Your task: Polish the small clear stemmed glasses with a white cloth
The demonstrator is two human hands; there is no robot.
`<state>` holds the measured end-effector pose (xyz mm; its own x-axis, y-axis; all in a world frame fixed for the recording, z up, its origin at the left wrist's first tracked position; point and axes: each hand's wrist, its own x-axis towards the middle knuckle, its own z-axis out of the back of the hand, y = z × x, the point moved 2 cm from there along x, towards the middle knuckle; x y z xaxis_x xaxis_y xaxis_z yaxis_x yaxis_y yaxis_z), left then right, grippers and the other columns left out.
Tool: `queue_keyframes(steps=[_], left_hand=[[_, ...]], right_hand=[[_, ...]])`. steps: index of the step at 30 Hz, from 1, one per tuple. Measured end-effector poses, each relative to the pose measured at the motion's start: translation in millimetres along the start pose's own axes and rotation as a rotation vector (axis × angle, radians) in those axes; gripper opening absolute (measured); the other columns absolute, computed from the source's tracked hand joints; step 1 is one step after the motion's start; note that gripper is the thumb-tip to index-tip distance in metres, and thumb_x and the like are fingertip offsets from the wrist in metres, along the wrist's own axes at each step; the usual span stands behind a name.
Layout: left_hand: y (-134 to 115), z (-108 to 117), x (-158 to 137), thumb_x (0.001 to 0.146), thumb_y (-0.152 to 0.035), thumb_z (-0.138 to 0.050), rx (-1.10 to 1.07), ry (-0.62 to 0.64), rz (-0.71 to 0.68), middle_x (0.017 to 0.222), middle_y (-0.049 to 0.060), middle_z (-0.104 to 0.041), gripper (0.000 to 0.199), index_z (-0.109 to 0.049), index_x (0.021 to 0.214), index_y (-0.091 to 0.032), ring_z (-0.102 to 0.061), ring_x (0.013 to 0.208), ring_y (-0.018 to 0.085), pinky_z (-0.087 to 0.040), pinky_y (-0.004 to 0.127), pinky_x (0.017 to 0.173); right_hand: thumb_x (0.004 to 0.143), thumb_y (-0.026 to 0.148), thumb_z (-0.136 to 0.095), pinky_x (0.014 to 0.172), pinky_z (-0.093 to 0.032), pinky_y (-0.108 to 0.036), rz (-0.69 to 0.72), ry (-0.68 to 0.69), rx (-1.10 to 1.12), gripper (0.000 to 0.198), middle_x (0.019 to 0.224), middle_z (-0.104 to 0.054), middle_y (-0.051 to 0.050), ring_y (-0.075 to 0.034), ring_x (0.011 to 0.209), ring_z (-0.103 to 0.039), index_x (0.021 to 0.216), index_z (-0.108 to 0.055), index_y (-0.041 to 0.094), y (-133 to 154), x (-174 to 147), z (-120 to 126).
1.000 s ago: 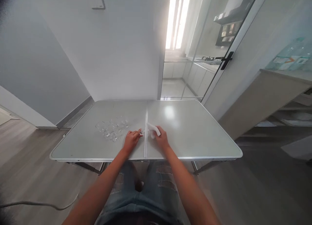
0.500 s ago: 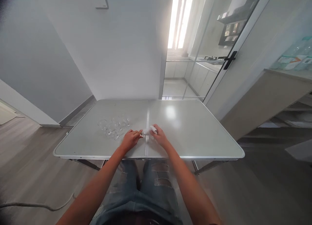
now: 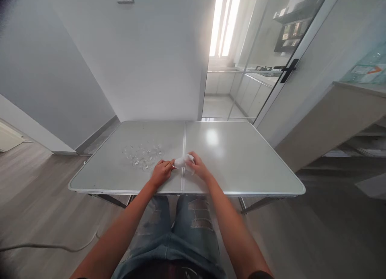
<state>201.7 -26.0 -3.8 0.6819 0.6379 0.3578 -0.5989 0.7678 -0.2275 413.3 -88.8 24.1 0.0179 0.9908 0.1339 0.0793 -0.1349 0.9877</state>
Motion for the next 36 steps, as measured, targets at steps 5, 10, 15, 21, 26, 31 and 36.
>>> queue_keyframes(steps=[5, 10, 15, 21, 26, 31, 36], left_hand=[[-2, 3, -2, 0.099, -0.026, -0.047, -0.043, 0.022, -0.027, 0.096, 0.012, -0.072, 0.038, -0.059, 0.134, -0.020, -0.067, 0.087, 0.024, -0.043, 0.037, 0.083], [-3, 5, -7, 0.097, -0.030, -0.050, -0.156, 0.072, -0.077, 0.097, 0.010, -0.074, 0.036, -0.063, 0.130, -0.023, -0.067, 0.084, 0.022, -0.044, 0.035, 0.080], [3, 3, -8, 0.097, -0.034, -0.053, -0.226, 0.000, -0.067, 0.097, 0.009, -0.075, 0.035, -0.065, 0.129, -0.025, -0.067, 0.081, 0.021, -0.046, 0.034, 0.079], [4, 0, -7, 0.101, -0.027, -0.050, -0.022, -0.184, -0.114, 0.081, 0.007, -0.071, 0.036, -0.060, 0.135, -0.020, -0.067, 0.077, 0.019, -0.045, 0.034, 0.078], [2, -1, -8, 0.101, -0.023, -0.051, 0.116, -0.338, -0.212, 0.075, 0.005, -0.068, 0.037, -0.056, 0.137, -0.016, -0.065, 0.072, 0.019, -0.043, 0.034, 0.073], [3, 1, -10, 0.101, -0.021, -0.049, 0.136, -0.379, -0.204, 0.075, 0.005, -0.069, 0.035, -0.057, 0.135, -0.017, -0.065, 0.071, 0.018, -0.043, 0.034, 0.072], [1, 3, -11, 0.099, -0.016, -0.048, 0.082, -0.349, -0.247, 0.080, 0.005, -0.071, 0.037, -0.057, 0.135, -0.017, -0.066, 0.073, 0.018, -0.045, 0.034, 0.074]], right_hand=[[0.078, 0.046, -0.078, 0.068, -0.037, -0.024, 0.107, 0.102, -0.153, 0.037, 0.082, -0.051, 0.004, -0.014, 0.074, -0.045, 0.099, -0.057, 0.024, 10, 2, 1], [0.081, 0.045, -0.075, 0.068, -0.035, -0.027, 0.128, 0.264, -0.315, 0.029, 0.078, -0.055, 0.003, -0.016, 0.071, -0.043, 0.094, -0.060, 0.024, 19, -1, 12], [0.079, 0.038, -0.077, 0.067, -0.034, -0.027, 0.135, 0.318, -0.370, 0.023, 0.078, -0.059, 0.001, -0.015, 0.069, -0.044, 0.088, -0.062, 0.023, 29, -1, 8], [0.076, 0.054, -0.076, 0.061, -0.032, -0.025, -0.152, -0.033, 0.095, 0.038, 0.074, -0.050, 0.004, -0.013, 0.067, -0.041, 0.083, -0.055, 0.023, 19, 3, -9], [0.073, 0.058, -0.078, 0.060, -0.031, -0.025, -0.189, -0.162, 0.189, 0.044, 0.077, -0.048, 0.003, -0.013, 0.069, -0.039, 0.083, -0.053, 0.023, 19, 0, -15], [0.093, 0.058, -0.058, 0.067, -0.034, -0.026, 0.035, 0.118, -0.142, 0.036, 0.079, -0.043, 0.003, -0.014, 0.072, -0.039, 0.085, -0.048, 0.024, 35, -5, -15], [0.101, 0.039, -0.045, 0.074, -0.042, -0.033, 0.266, 0.508, -0.668, 0.016, 0.085, -0.051, 0.000, -0.017, 0.074, -0.045, 0.097, -0.048, 0.024, 47, -1, 5]])
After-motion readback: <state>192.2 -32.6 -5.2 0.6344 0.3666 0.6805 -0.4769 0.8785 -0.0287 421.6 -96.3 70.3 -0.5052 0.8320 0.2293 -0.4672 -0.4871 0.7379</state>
